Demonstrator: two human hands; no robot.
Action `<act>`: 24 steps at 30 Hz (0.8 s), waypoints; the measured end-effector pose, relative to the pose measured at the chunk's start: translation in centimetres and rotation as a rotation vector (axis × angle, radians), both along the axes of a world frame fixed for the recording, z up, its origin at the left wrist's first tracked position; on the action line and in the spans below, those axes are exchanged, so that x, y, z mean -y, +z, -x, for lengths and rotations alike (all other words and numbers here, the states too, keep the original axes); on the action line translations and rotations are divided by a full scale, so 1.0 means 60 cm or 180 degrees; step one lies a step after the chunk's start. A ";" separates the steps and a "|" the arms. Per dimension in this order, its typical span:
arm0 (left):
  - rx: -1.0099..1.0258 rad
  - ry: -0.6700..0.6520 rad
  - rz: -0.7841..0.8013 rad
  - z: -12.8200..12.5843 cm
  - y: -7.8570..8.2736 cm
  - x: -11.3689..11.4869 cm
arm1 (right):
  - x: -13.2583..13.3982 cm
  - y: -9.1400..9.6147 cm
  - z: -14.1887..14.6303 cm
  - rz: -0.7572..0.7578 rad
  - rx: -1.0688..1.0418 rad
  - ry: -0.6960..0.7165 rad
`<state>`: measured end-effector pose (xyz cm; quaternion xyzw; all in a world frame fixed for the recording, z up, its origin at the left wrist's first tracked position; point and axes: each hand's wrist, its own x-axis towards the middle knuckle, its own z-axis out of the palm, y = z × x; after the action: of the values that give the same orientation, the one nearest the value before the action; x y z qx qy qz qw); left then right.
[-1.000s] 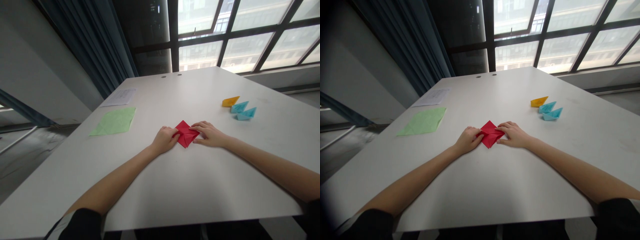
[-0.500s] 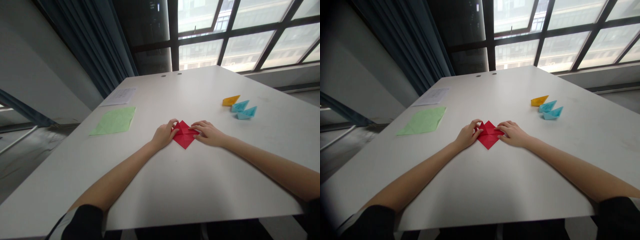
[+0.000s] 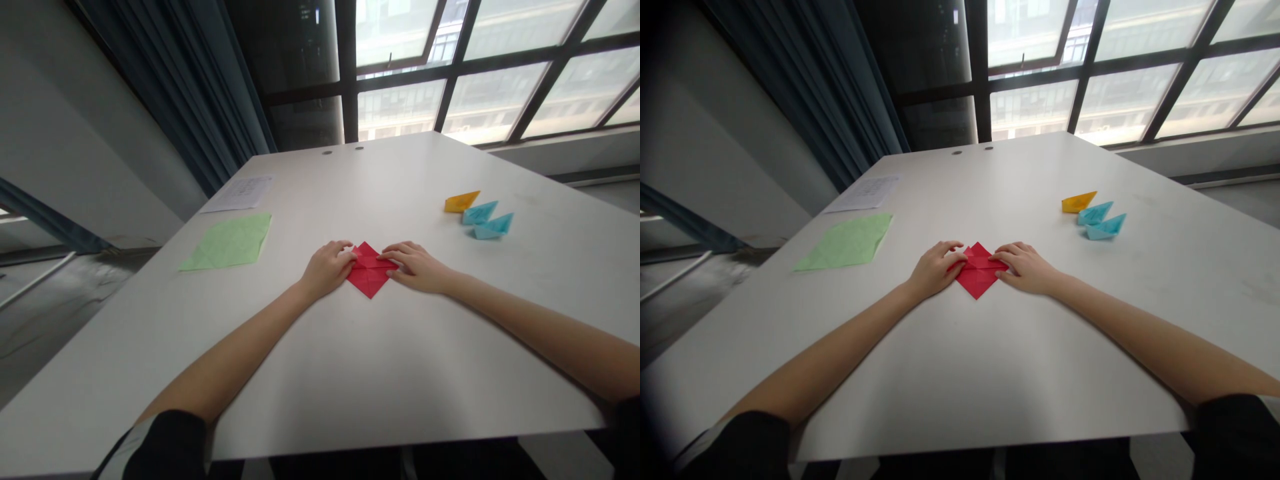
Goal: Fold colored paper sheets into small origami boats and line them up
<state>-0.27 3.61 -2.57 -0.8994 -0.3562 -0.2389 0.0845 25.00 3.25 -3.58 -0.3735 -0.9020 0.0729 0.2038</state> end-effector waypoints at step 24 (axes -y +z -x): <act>-0.0118 -0.0538 0.0966 0.006 -0.017 -0.007 | 0.008 0.007 0.006 -0.0262 0.0209 0.0158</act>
<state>-0.61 4.05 -3.61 -0.9328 -0.3096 -0.1720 -0.0660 24.67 2.74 -3.16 -0.3445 -0.9195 0.0285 0.1873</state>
